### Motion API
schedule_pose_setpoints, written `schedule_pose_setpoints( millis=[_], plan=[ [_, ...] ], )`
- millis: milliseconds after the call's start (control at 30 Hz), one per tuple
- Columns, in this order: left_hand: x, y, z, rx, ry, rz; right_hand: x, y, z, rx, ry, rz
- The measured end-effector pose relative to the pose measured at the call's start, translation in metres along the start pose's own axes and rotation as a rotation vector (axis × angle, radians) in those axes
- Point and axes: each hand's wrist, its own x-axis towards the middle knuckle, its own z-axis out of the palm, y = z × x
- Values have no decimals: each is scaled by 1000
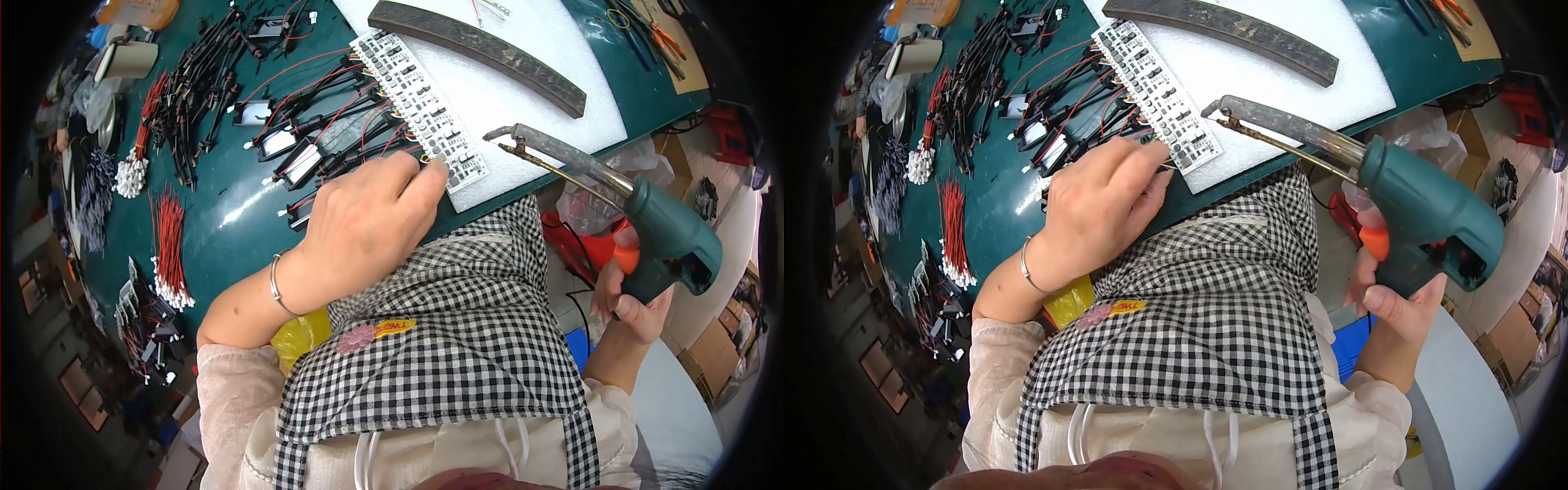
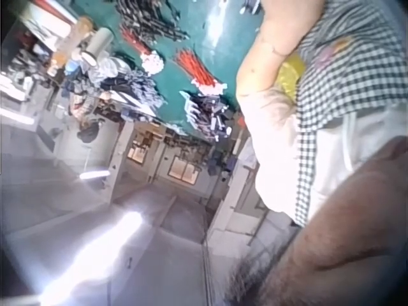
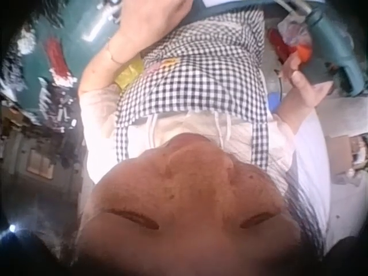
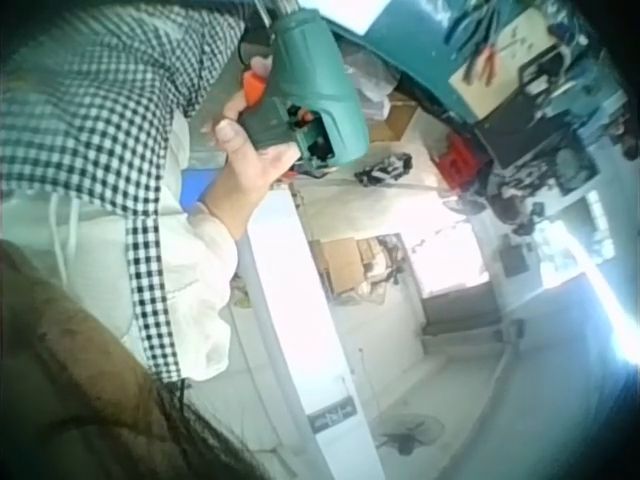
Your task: The person solders wires to electronic components on an LED strip at a production workbench. This is done by hand using a soldering gun, tweezers, and pliers.
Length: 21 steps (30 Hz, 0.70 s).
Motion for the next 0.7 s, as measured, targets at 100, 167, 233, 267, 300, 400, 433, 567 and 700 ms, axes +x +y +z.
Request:
schedule_pose_setpoints(
  millis=[100,167,233,267,300,400,433,567,700],
  plan=[
    [1,-6,-3,-5,-70,86,1,-1,0,15,-39,31],
    [2,-8,-4,-24,-101,89,1,0,-2,24,-62,44],
    [3,-10,-4,-59,-104,103,0,-1,-1,24,-60,43],
    [4,-9,-3,-59,-106,103,1,0,-1,24,-60,43],
    [5,-8,-3,-74,-97,76,1,0,-1,26,-59,44],
    [6,-2,2,-80,-60,18,1,1,-1,26,-70,32],
    [5,0,4,-72,-31,-11,1,1,-2,26,-75,39],
    [5,-1,8,-9,-88,8,-1,3,-3,26,-67,57],
    [8,-5,6,-140,-48,5,-5,9,-9,66,-116,-3]
  ],
)
